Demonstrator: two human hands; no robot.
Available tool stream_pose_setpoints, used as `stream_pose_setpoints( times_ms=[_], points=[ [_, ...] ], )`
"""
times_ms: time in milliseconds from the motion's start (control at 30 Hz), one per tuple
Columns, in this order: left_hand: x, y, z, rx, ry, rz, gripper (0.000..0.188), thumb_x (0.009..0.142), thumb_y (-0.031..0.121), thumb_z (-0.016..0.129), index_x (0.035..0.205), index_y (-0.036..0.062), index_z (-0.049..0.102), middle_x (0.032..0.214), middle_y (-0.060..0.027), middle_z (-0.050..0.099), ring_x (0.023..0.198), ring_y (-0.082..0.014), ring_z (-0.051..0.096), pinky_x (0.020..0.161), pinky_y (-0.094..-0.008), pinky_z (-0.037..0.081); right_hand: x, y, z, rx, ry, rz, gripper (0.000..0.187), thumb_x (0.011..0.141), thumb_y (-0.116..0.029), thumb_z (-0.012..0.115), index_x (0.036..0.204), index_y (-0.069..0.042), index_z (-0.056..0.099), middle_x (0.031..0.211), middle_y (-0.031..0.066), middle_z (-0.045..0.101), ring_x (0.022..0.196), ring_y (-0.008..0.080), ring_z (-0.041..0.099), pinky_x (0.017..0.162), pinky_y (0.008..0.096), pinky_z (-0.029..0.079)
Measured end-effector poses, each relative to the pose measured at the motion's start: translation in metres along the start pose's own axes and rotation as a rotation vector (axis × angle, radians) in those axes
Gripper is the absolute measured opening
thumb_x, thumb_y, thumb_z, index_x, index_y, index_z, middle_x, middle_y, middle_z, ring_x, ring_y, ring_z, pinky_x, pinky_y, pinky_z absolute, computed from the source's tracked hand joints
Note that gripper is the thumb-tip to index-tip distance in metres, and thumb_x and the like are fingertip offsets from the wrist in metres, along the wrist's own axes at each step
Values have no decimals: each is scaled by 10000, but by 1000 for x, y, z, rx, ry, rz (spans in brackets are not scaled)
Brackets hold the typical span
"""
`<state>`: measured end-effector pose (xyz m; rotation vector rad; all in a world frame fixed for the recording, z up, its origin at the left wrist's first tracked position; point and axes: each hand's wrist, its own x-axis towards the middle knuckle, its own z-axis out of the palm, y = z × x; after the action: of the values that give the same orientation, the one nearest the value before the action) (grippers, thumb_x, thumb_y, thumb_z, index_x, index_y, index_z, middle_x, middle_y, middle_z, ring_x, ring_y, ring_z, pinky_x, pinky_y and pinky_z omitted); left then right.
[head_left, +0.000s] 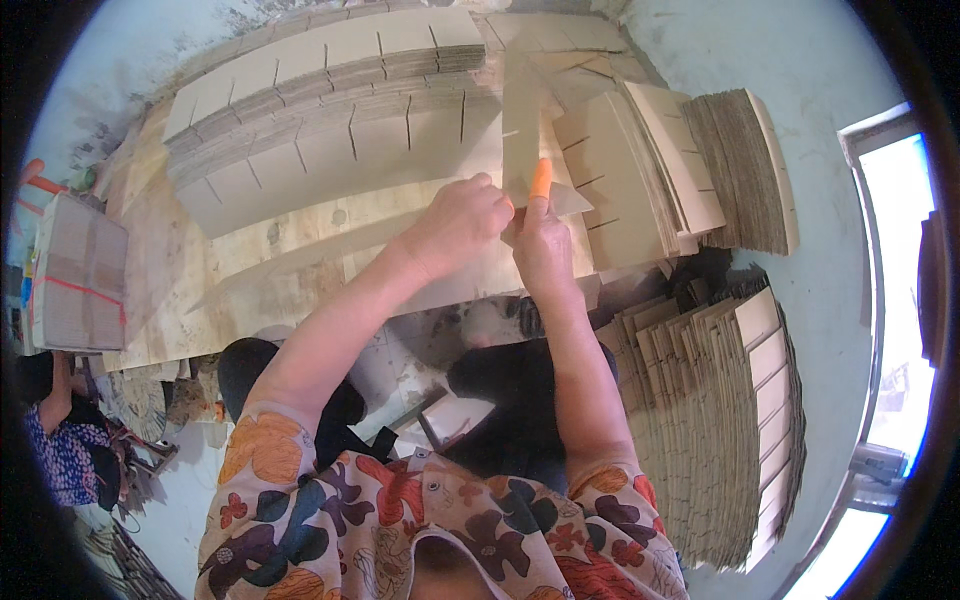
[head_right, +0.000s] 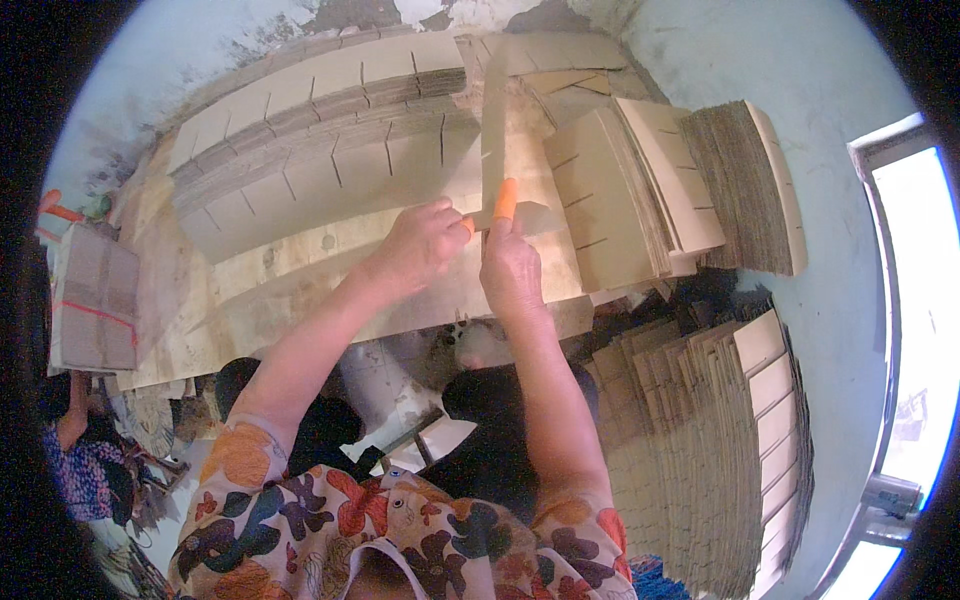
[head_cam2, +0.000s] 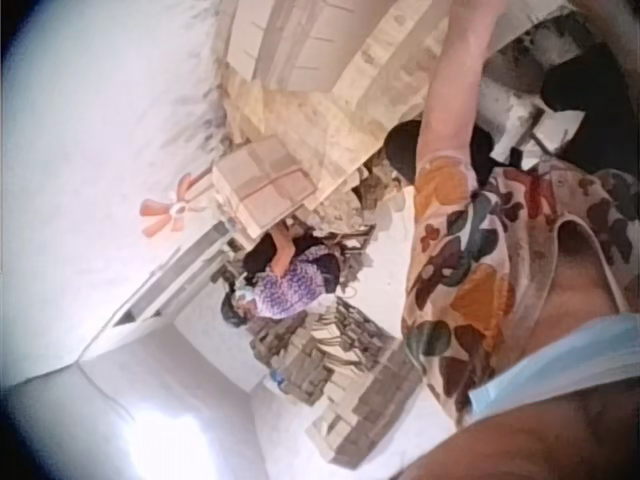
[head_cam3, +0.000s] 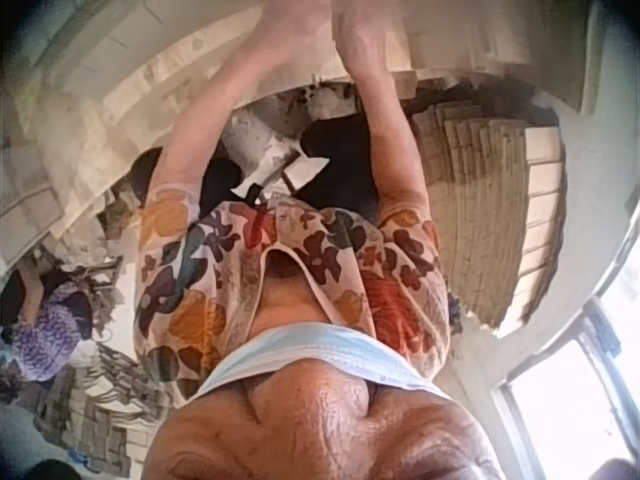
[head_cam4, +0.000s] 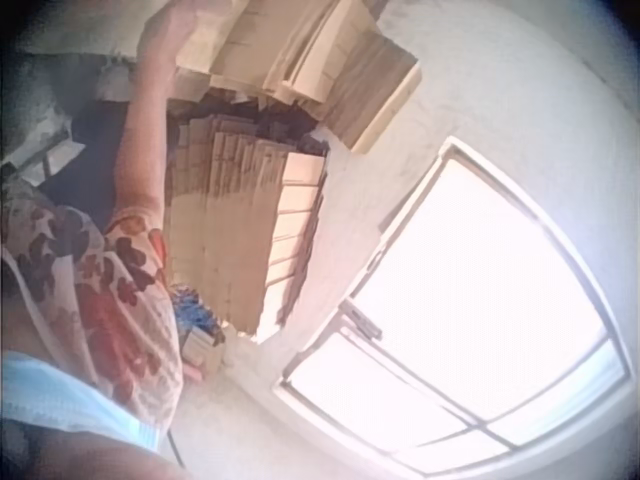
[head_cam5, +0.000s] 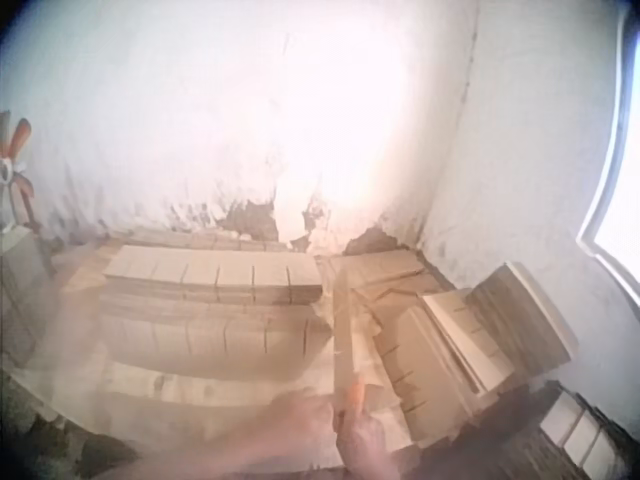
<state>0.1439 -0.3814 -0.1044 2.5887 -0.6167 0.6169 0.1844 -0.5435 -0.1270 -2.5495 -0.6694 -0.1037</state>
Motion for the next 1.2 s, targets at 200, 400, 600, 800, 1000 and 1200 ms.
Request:
stream_pose_setpoints(
  times_ms=[200, 400, 600, 800, 1000, 1200],
  points=[
    [17, -24, -48, -193, -82, -475, 362, 687, 256, 774, 863, -7, 601, 806, -133, 612, 850, -287, 579, 691, -404, 492, -15, -20, -14, 70, 148, 12, 739, 831, 26, 497, 1470, -78, 139, 990, 248, 593, 816, 415, 603, 692, 451, 501],
    [31, -111, -30, 320, -164, -428, 448, 695, 204, 774, 1056, 27, 576, 1008, -136, 612, 1014, -285, 523, 878, -400, 421, -35, -34, -14, 115, 205, 52, 767, 798, 81, 480, 1481, -122, 195, 842, 222, 625, 758, 379, 616, 701, 403, 489],
    [23, -138, 7, 429, -96, -345, 428, 702, 134, 728, 1086, 43, 563, 1055, -108, 584, 1055, -271, 509, 875, -404, 423, -34, -29, -7, 195, 234, -32, 664, 808, 29, 552, 1414, -42, 289, 999, 228, 617, 807, 389, 634, 670, 436, 532],
    [19, -145, 4, 365, -26, -293, 253, 750, 28, 592, 1002, 43, 594, 945, -96, 621, 1011, -258, 540, 874, -370, 428, -30, -25, -1, 209, 266, -50, 738, 780, 103, 486, 1458, -100, 276, 927, 211, 631, 756, 335, 618, 698, 351, 491],
    [22, -126, -9, 294, -149, -331, 122, 752, 76, 603, 874, 79, 609, 818, -95, 636, 917, -270, 571, 816, -385, 452, -28, -25, -3, 198, 324, -160, 728, 782, 92, 491, 1455, -90, 282, 896, 212, 624, 746, 329, 615, 692, 340, 491],
    [17, -128, -4, 415, -57, -206, 69, 758, 118, 615, 821, 92, 621, 763, -80, 624, 853, -254, 575, 772, -374, 457, -27, -29, -9, 198, 254, -148, 730, 796, 51, 557, 1448, -94, 265, 1109, 207, 607, 877, 370, 642, 703, 398, 538]
  ],
)
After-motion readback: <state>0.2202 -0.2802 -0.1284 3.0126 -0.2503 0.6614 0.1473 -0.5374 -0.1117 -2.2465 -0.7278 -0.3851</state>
